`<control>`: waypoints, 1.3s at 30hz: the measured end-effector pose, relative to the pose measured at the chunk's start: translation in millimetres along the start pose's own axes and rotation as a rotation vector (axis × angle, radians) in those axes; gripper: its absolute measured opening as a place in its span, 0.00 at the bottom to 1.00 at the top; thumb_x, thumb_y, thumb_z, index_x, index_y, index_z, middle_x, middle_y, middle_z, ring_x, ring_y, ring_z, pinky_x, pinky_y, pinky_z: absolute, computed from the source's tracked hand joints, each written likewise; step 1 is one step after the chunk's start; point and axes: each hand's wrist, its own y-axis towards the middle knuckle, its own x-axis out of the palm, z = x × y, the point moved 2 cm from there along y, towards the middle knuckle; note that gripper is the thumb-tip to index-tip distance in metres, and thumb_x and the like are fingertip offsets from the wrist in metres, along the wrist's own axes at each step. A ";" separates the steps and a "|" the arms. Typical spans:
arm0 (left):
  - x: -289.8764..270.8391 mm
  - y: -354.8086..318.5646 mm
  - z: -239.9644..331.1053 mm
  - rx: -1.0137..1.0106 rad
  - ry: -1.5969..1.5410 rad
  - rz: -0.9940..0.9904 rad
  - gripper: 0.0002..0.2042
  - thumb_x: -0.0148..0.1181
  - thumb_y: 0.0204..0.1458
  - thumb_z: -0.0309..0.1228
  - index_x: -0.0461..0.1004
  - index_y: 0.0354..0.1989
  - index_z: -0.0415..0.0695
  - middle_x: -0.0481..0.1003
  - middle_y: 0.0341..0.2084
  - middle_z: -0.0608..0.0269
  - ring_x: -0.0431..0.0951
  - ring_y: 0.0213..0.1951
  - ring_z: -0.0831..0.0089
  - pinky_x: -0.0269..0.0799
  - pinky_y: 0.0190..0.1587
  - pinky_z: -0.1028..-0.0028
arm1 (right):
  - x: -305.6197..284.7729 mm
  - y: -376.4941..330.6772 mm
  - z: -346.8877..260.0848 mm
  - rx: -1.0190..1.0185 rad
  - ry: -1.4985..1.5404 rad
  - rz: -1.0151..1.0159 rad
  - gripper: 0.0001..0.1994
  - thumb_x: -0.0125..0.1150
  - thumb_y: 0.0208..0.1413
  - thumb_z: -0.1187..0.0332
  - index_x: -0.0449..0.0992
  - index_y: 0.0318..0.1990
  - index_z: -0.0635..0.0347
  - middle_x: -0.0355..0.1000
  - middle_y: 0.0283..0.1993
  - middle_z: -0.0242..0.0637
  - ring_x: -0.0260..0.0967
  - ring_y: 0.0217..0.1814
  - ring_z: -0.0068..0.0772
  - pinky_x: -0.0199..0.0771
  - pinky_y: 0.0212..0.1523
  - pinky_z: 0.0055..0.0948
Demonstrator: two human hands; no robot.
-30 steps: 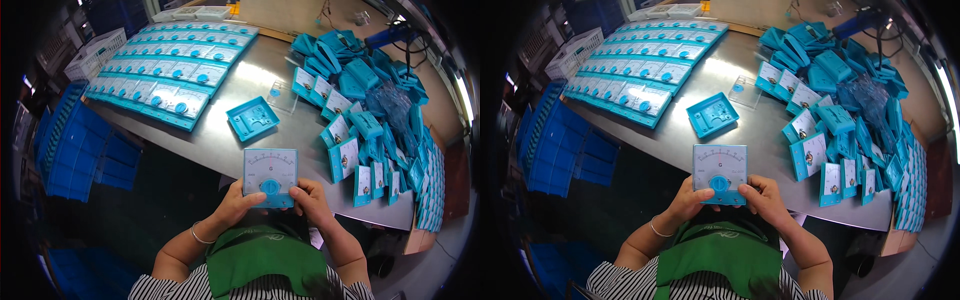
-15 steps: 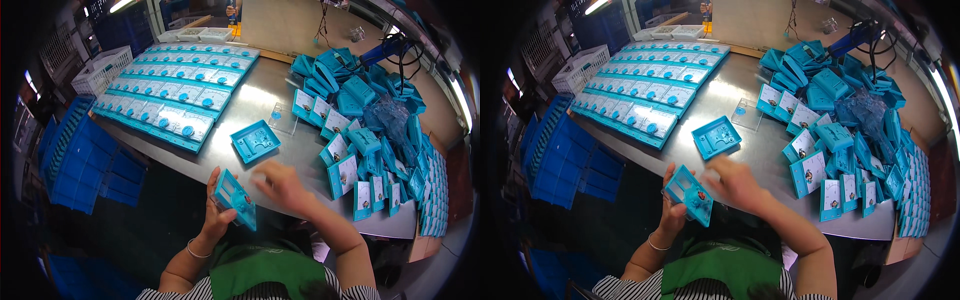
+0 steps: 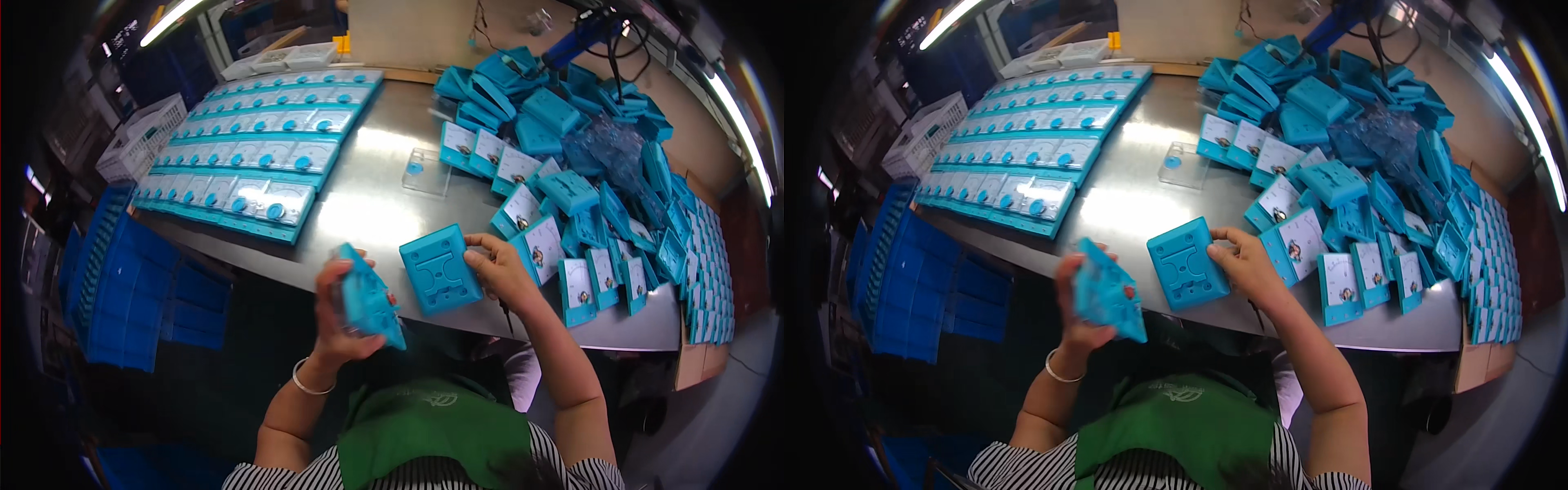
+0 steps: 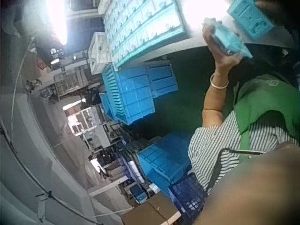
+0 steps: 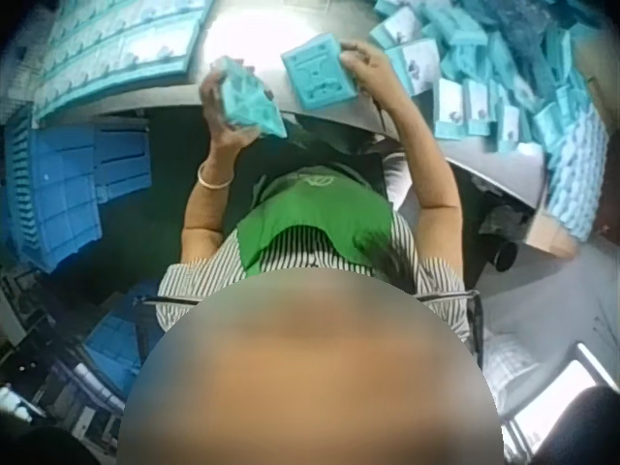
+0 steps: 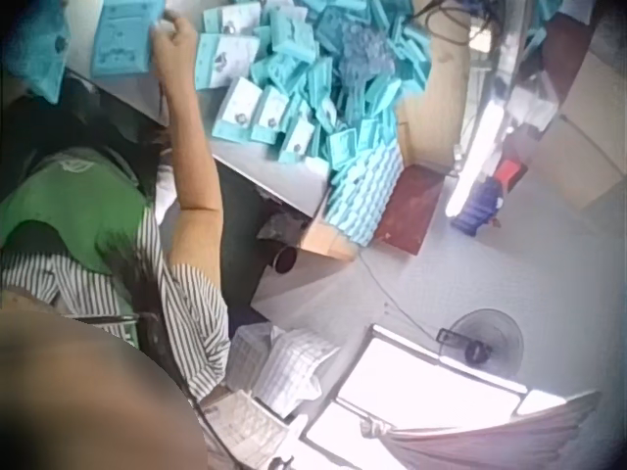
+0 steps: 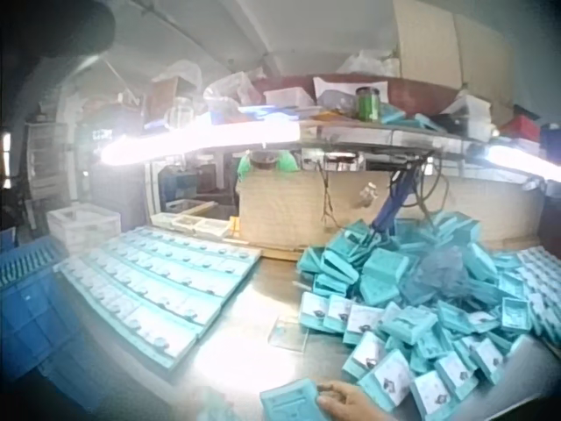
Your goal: Assembling and inspecting analog ammeters at a manufacturing workshop bench.
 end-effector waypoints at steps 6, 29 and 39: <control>2.0 -10.5 -10.3 -0.398 -0.385 0.294 0.44 0.69 0.37 0.46 0.51 0.63 0.52 0.65 0.53 0.50 0.70 0.54 0.55 0.67 0.57 0.58 | -3.8 -8.5 12.5 -0.234 -0.856 0.117 0.21 0.60 0.53 0.61 0.72 0.54 0.56 0.75 0.36 0.45 0.73 0.39 0.44 0.73 0.41 0.39; 46.5 -39.1 -9.2 -0.347 -0.483 0.029 0.50 0.73 0.32 0.40 0.46 0.64 0.52 0.55 0.56 0.58 0.59 0.59 0.62 0.60 0.60 0.61 | 61.5 -91.2 8.8 -0.451 -0.406 -0.065 0.41 0.71 0.39 0.56 0.61 0.62 0.63 0.66 0.56 0.53 0.65 0.54 0.52 0.64 0.55 0.41; 47.2 -44.5 -10.8 -0.407 -0.469 0.016 0.47 0.68 0.31 0.37 0.46 0.64 0.53 0.56 0.55 0.58 0.60 0.58 0.63 0.60 0.59 0.62 | 73.1 -89.3 26.0 -0.613 -0.359 0.024 0.41 0.71 0.39 0.57 0.62 0.61 0.67 0.67 0.53 0.55 0.66 0.51 0.53 0.66 0.53 0.42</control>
